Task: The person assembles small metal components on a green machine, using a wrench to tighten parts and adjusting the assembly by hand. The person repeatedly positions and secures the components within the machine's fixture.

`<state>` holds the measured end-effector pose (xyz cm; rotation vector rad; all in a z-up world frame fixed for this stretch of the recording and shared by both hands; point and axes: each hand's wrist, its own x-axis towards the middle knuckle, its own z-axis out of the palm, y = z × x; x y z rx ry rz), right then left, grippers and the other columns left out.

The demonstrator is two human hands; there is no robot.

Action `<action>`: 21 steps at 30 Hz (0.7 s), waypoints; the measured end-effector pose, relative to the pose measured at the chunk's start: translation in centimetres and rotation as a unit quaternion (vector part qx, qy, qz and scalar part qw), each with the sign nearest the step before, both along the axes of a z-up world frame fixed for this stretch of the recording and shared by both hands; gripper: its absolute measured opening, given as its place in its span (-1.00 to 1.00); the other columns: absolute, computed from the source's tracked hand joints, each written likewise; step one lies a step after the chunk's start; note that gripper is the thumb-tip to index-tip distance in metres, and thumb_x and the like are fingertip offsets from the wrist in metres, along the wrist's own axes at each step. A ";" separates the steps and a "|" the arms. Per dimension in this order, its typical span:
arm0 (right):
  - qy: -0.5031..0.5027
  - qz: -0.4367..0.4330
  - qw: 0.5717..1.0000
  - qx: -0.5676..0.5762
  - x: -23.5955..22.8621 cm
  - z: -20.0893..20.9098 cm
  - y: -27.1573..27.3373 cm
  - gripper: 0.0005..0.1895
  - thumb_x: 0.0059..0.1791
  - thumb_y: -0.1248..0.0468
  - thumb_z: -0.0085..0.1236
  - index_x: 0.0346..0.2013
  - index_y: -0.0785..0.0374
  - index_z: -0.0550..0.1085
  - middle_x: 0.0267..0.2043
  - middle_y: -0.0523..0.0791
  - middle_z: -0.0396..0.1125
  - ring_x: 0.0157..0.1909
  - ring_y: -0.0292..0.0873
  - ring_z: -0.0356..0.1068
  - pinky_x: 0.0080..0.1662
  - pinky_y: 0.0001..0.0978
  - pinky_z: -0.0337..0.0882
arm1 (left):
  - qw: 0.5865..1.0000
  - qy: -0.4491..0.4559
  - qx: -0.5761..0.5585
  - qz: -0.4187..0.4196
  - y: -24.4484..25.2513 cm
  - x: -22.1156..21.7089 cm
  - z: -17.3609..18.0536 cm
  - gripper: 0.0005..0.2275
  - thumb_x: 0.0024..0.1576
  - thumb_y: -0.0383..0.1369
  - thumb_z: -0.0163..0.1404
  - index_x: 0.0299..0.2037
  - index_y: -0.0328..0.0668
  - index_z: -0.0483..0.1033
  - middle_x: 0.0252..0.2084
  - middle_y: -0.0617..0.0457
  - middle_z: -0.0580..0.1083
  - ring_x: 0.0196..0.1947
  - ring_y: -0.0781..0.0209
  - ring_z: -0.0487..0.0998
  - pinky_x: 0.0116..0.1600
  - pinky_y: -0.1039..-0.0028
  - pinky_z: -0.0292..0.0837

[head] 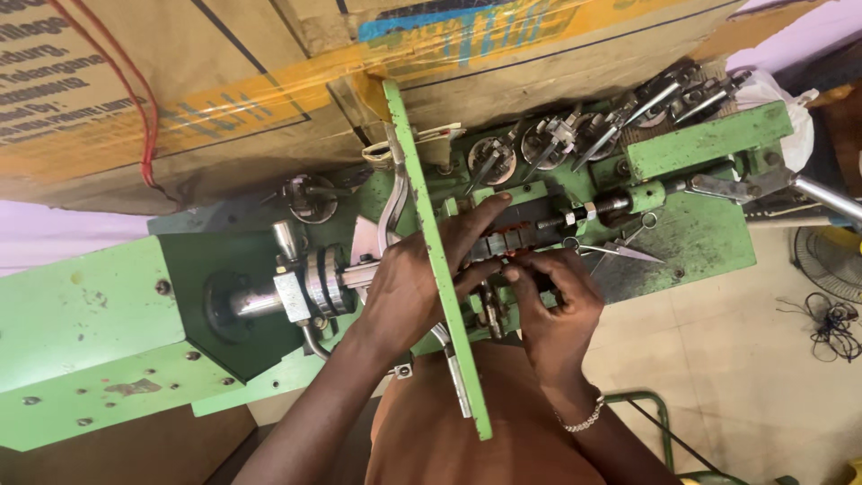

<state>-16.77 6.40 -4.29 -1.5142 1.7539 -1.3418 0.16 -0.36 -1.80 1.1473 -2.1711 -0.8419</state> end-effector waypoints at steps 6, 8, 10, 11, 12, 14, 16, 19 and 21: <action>-0.093 -0.033 0.993 0.061 0.5 -0.2 0.2 -0.93 0.02 0.46 0.24 -0.20 0.36 0.56 -0.23 -0.15 0.46 -0.25 -0.36 0.39 -0.20 -0.52 0.37 | 0.998 -0.010 -0.020 -0.061 -0.6 0.7 0.2 -0.25 0.18 -0.33 0.16 0.53 0.14 -0.05 0.07 -0.20 0.51 -0.10 -0.29 0.59 -0.08 0.06 0.55; -0.089 -0.035 0.993 0.076 0.5 -0.4 0.7 -0.94 0.02 0.45 0.22 -0.21 0.35 0.55 -0.28 -0.17 0.42 -0.35 -0.41 0.30 -0.30 -0.56 0.29 | 0.995 0.012 -0.030 -0.089 -0.7 0.9 0.3 -0.25 0.21 -0.37 0.12 0.54 0.21 -0.08 0.20 -0.17 0.49 -0.02 -0.26 0.59 0.01 0.09 0.57; -0.048 -0.027 0.996 0.072 0.5 -0.7 1.1 -0.93 -0.01 0.46 0.22 -0.23 0.35 0.54 -0.35 -0.18 0.36 -0.44 -0.43 0.16 -0.40 -0.58 0.16 | 0.994 0.021 -0.029 -0.105 -1.0 1.0 0.4 -0.26 0.22 -0.38 0.11 0.54 0.24 -0.09 0.27 -0.16 0.47 0.04 -0.26 0.58 0.05 0.09 0.58; -0.075 -0.029 0.994 0.078 0.4 -0.8 1.3 -0.94 0.01 0.44 0.21 -0.23 0.34 0.54 -0.37 -0.20 0.36 -0.45 -0.45 0.15 -0.40 -0.59 0.15 | 0.994 0.019 -0.023 -0.107 -1.1 1.0 0.4 -0.26 0.22 -0.37 0.12 0.53 0.24 -0.09 0.28 -0.17 0.45 0.05 -0.28 0.57 0.05 0.09 0.57; -0.101 -0.030 0.991 0.084 0.2 -0.9 1.4 -0.95 0.03 0.42 0.20 -0.22 0.34 0.54 -0.39 -0.22 0.35 -0.45 -0.46 0.14 -0.41 -0.59 0.13 | 0.994 0.017 -0.017 -0.109 -1.0 1.0 0.5 -0.26 0.21 -0.37 0.13 0.53 0.24 -0.09 0.29 -0.18 0.44 0.07 -0.29 0.56 0.04 0.08 0.57; -0.147 -0.050 0.983 0.093 -0.2 -1.0 1.3 -0.93 0.06 0.37 0.18 -0.19 0.32 0.55 -0.42 -0.25 0.35 -0.47 -0.47 0.15 -0.42 -0.60 0.14 | 0.994 0.033 -0.030 -0.097 -1.1 0.9 0.5 -0.24 0.18 -0.39 0.12 0.52 0.23 -0.09 0.31 -0.19 0.42 0.09 -0.31 0.55 0.06 0.08 0.57; -0.189 -0.087 0.973 0.104 -0.5 -1.0 1.2 -0.86 0.09 0.30 0.14 -0.12 0.29 0.57 -0.44 -0.26 0.35 -0.49 -0.46 0.16 -0.43 -0.59 0.17 | 0.996 0.029 -0.024 -0.079 -0.8 0.8 0.4 -0.24 0.16 -0.40 0.12 0.52 0.24 -0.07 0.32 -0.19 0.42 0.08 -0.32 0.55 0.04 0.08 0.57; -0.192 -0.092 0.972 0.103 -0.4 -0.7 1.2 -0.80 0.08 0.27 0.20 -0.07 0.33 0.60 -0.37 -0.24 0.37 -0.42 -0.46 0.17 -0.37 -0.60 0.16 | 0.998 -0.009 -0.009 -0.060 -0.3 0.3 0.1 -0.27 0.20 -0.39 0.13 0.51 0.29 -0.05 0.27 -0.18 0.44 0.04 -0.29 0.57 0.01 0.09 0.58; -0.172 -0.089 0.975 0.113 0.1 -0.2 1.4 -0.79 0.06 0.28 0.20 -0.07 0.33 0.60 -0.32 -0.22 0.41 -0.39 -0.46 0.21 -0.35 -0.61 0.19 | 0.997 -0.037 -0.030 -0.068 -0.2 0.3 0.0 -0.29 0.23 -0.40 0.13 0.51 0.34 -0.04 0.22 -0.16 0.47 0.05 -0.27 0.58 0.02 0.10 0.58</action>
